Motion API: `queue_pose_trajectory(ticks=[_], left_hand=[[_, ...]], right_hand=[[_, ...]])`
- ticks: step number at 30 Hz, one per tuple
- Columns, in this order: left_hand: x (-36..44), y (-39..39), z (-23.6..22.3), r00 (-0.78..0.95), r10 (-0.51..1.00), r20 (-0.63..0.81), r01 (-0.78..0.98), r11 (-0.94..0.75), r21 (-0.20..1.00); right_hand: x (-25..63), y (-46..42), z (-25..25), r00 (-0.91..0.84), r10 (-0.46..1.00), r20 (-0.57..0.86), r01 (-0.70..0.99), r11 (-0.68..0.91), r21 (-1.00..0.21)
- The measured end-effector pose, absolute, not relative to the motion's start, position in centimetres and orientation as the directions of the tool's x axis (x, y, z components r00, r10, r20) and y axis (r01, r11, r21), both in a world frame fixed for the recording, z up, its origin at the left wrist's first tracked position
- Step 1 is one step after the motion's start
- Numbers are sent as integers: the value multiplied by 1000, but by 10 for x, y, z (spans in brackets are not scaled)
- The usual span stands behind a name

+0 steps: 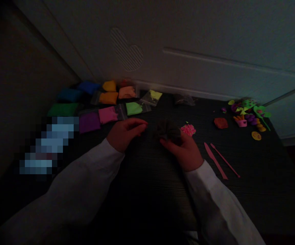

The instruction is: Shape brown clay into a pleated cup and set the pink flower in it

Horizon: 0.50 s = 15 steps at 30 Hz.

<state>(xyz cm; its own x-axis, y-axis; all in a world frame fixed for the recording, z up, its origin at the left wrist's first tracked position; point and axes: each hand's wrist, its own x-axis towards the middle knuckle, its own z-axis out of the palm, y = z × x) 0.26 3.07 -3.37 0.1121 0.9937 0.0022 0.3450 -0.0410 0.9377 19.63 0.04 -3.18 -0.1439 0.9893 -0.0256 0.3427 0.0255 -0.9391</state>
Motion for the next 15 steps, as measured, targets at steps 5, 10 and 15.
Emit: queue_pose_trajectory(ticks=[5, 10, 15], left_hand=[[8, 23, -27, 316, 933, -171, -42, 194, 980], [12, 18, -19, 382, 904, -193, -108, 251, 962], [12, 20, -22, 332, 910, -249, -12, 268, 963]], right_hand=[[197, -5, -23, -192, 977, -91, 132, -66, -989], [194, -7, -19, -193, 970, -148, -4, -152, -988], [194, -8, -21, -148, 987, -69, 66, -60, -996]])
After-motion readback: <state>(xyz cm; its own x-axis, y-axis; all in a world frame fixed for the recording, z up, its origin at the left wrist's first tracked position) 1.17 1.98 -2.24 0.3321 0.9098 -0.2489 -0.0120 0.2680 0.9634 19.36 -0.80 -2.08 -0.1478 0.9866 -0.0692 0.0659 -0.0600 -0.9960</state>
